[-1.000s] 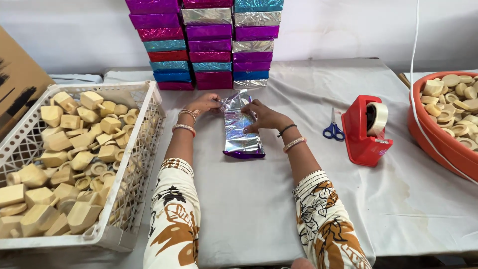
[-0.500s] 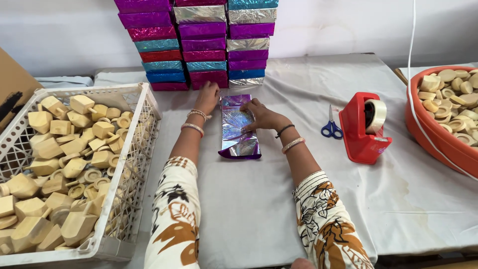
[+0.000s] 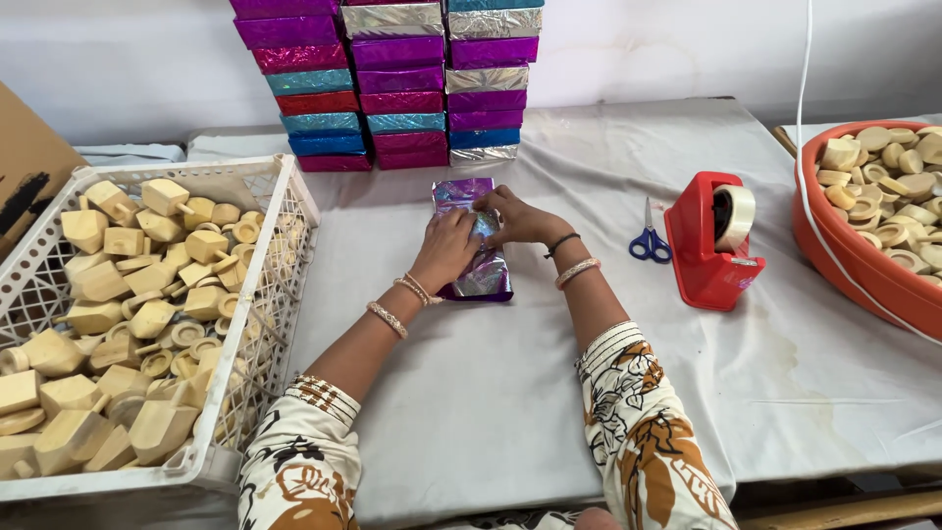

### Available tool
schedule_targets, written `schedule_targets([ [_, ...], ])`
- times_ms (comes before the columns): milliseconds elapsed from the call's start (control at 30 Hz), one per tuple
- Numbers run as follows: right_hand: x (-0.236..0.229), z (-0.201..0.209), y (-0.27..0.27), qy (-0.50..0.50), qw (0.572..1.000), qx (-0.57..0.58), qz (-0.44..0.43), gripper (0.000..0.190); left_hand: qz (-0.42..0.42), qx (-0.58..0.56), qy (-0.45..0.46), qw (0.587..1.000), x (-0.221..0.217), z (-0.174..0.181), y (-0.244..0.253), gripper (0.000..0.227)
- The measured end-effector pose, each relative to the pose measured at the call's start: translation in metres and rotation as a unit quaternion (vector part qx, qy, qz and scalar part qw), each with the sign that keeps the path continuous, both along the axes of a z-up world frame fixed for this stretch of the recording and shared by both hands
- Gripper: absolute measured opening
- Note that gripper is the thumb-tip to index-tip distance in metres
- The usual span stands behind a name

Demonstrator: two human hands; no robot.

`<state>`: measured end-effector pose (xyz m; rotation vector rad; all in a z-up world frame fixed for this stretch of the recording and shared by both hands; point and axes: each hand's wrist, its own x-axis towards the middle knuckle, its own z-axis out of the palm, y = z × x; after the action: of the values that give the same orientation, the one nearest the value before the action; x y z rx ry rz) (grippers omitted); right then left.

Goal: The person wraps a small rectangular box in shiny purple foil paper. They fold the paper around the box, tuck the edges, and secure the wrapping using clear tape from a red dispenser. The wrapped item is then placed on a stack of other wrapped boxes.

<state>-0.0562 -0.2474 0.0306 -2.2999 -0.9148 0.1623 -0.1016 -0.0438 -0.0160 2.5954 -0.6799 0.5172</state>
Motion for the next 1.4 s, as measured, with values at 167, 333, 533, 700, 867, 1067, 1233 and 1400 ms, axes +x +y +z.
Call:
schedule_targets([
  [167, -0.014, 0.019, -0.007, 0.066, 0.998, 0.001, 0.002, 0.083, 0.009, 0.013, 0.001, 1.0, 0.007, -0.029, 0.003, 0.057],
  [333, -0.019, 0.02, -0.016, 0.137, 0.989, 0.053, 0.014, 0.082, 0.033, 0.06, 0.089, 0.994, -0.005, 0.0, -0.004, 0.08],
  [533, -0.022, 0.021, -0.016, 0.177, 0.98, 0.088, -0.011, 0.087, 0.002, 0.14, 0.17, 0.975, 0.026, 0.022, -0.005, 0.109],
  [700, -0.023, 0.022, -0.019, 0.184, 0.976, 0.113, -0.011, 0.092, -0.027, 0.145, 0.219, 0.964, 0.049, 0.013, -0.002, 0.124],
  [867, -0.006, 0.014, -0.025, 0.186, 0.97, 0.157, -0.01, 0.079, -0.031, 0.135, 0.206, 0.969, 0.046, 0.008, 0.0, 0.126],
  [1067, 0.001, 0.046, -0.054, 0.066, 0.966, 0.211, -0.138, 0.047, -0.04, 0.122, 0.186, 0.974, 0.041, 0.014, 0.0, 0.124],
  [1233, -0.049, 0.108, -0.121, -0.084, 0.94, 0.206, -0.257, 0.026, -0.026, 0.106, 0.218, 0.97, 0.021, 0.036, -0.005, 0.117],
  [1400, -0.113, 0.127, -0.217, -0.172, 0.893, 0.027, -0.416, 0.021, -0.044, 0.103, 0.174, 0.978, 0.062, -0.01, -0.002, 0.095],
])
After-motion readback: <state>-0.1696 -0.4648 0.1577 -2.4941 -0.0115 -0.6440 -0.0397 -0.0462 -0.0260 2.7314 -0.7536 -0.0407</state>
